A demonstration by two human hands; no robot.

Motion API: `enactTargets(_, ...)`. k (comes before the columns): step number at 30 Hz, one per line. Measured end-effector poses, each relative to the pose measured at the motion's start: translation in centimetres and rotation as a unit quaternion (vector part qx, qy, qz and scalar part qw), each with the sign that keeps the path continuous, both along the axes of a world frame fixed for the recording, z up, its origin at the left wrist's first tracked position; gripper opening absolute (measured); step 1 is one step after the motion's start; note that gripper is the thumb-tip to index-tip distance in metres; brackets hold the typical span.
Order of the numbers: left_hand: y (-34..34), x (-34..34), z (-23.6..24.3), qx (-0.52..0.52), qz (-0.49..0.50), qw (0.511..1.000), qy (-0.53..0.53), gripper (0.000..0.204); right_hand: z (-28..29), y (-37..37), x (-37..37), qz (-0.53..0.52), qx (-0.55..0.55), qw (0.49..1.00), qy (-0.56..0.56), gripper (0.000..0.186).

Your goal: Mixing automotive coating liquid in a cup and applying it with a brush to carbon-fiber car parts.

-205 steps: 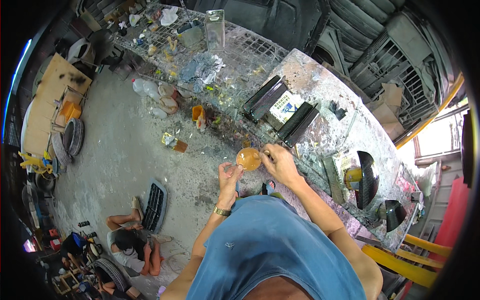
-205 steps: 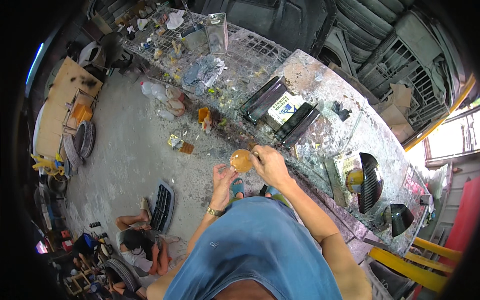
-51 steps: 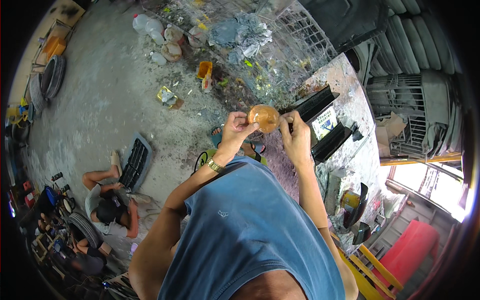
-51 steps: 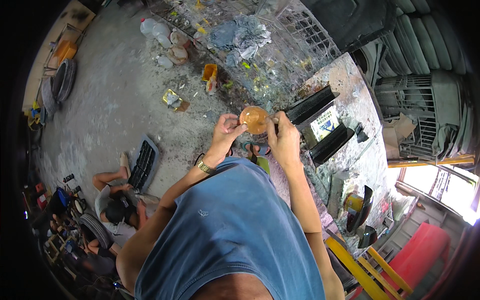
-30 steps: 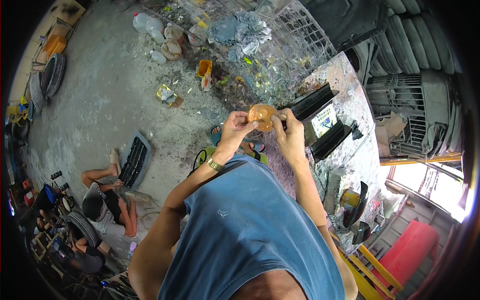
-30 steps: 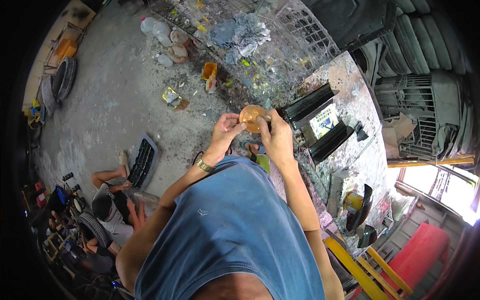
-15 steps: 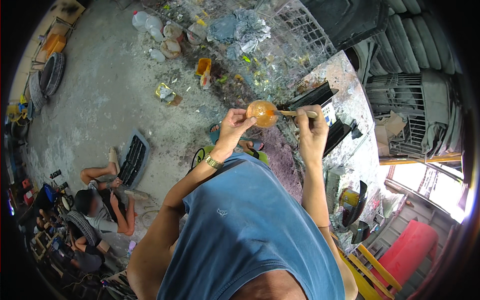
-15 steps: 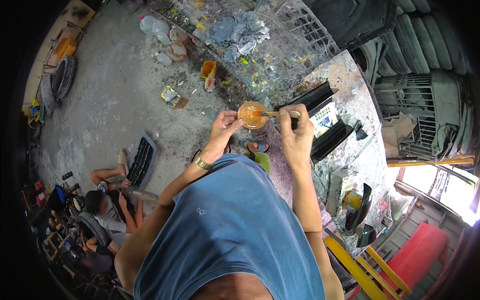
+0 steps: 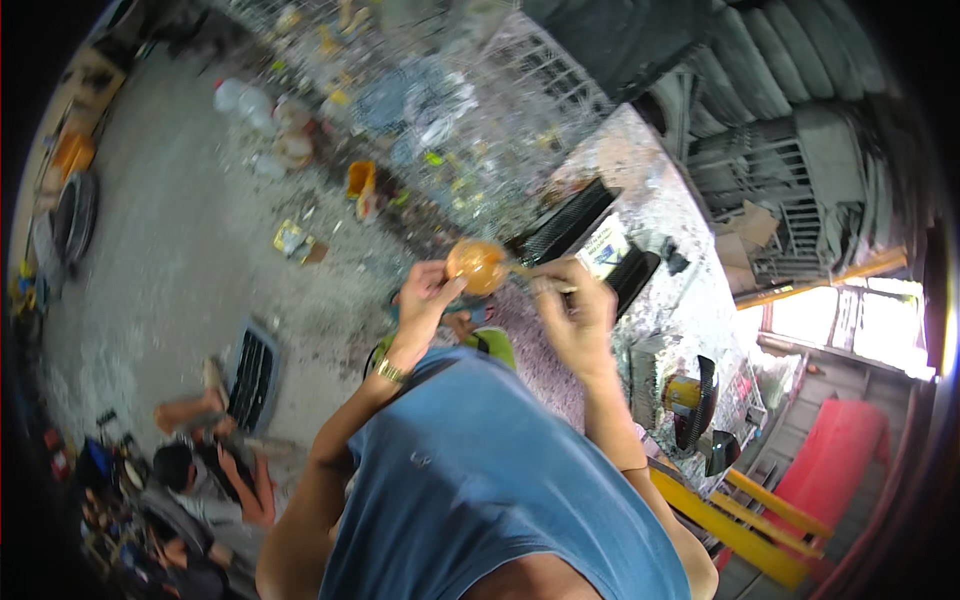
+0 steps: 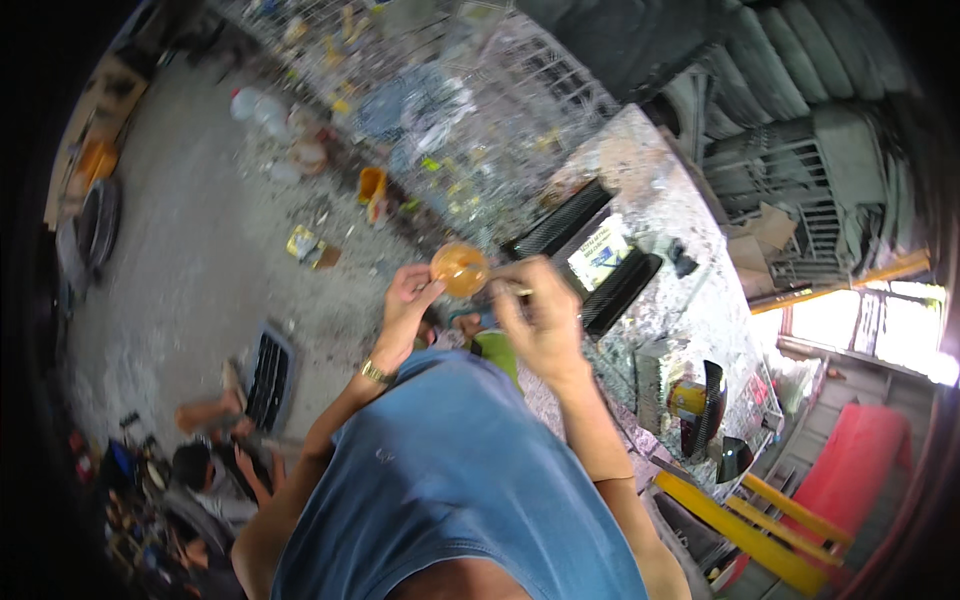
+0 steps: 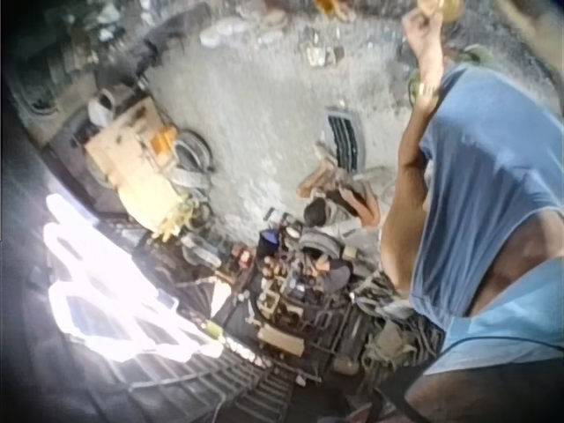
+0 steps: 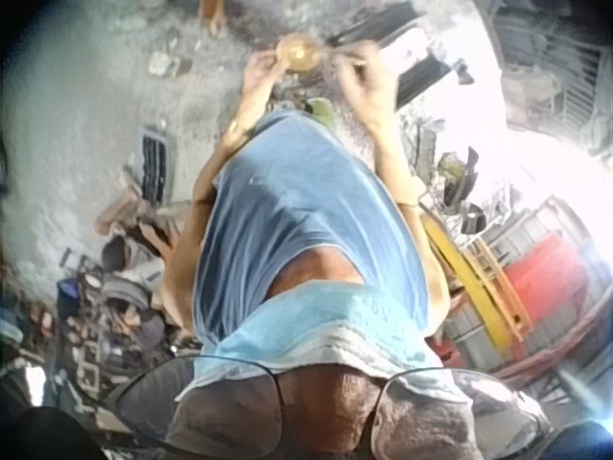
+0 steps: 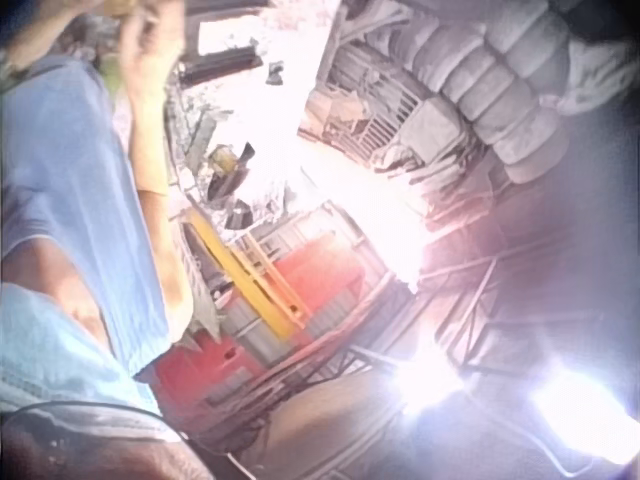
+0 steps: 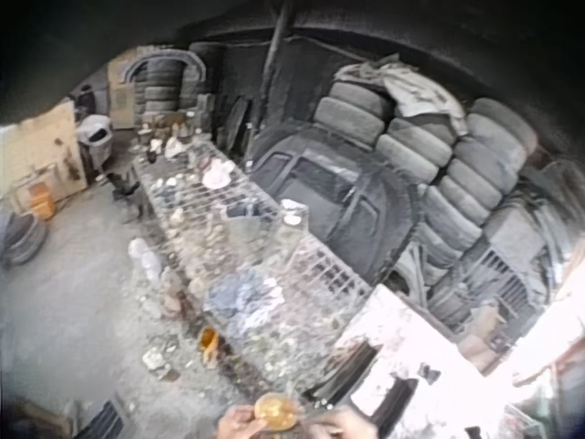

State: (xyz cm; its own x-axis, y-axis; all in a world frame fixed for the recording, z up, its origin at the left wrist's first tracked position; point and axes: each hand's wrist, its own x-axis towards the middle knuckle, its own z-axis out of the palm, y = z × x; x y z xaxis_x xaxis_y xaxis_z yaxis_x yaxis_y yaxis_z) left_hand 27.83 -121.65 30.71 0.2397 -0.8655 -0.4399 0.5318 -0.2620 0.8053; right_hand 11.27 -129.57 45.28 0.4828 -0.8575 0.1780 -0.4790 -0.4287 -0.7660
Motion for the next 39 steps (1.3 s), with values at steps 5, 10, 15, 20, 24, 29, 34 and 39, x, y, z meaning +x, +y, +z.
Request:
enactTargets(5, -1.9, -1.1, 0.9, -0.03, -0.003, 1.0, 0.006, 0.038, -4.3, -1.2, -0.1, 0.044, 0.045, 0.991, 0.116, 0.011)
enactTargets(10, -3.8, -2.5, 1.1, -0.002, -0.012, 1.0, -0.02, 0.035, -4.5, -4.0, -3.1, -0.017, 0.064, 0.998, -0.006, 0.009)
enactTargets(15, -6.7, -5.0, 1.3, -0.063, -0.018, 0.998, -0.01, 0.034, -5.5, -9.4, -5.4, -0.095, 0.165, 0.976, -0.106, 0.018)
enactTargets(20, -10.2, -7.3, 1.4, -0.066, -0.025, 0.997, -0.01, 0.032, -5.9, -14.9, -10.2, -0.198, 0.301, 0.9, -0.246, 0.017)
enactTargets(24, -13.2, -7.4, 0.8, -0.077, -0.039, 0.996, -0.011, 0.033, -5.8, -18.5, -12.5, -0.223, 0.29, 0.893, -0.263, 0.016)
enactTargets(29, -14.3, -6.1, -1.1, -0.023, -0.065, 0.998, 0.014, 0.038, -8.0, -22.9, -13.8, -0.229, 0.285, 0.92, -0.14, 0.02)
enactTargets(34, -13.8, -4.9, -2.7, -0.013, -0.079, 0.997, -0.001, 0.042, -10.8, -26.2, -12.4, -0.163, 0.123, 0.949, 0.241, 0.02)
enactTargets(39, -14.2, -3.8, -2.8, -0.008, -0.109, 0.994, 0.012, 0.045, -8.7, -28.6, -11.3, -0.145, 0.054, 0.938, 0.31, 0.017)
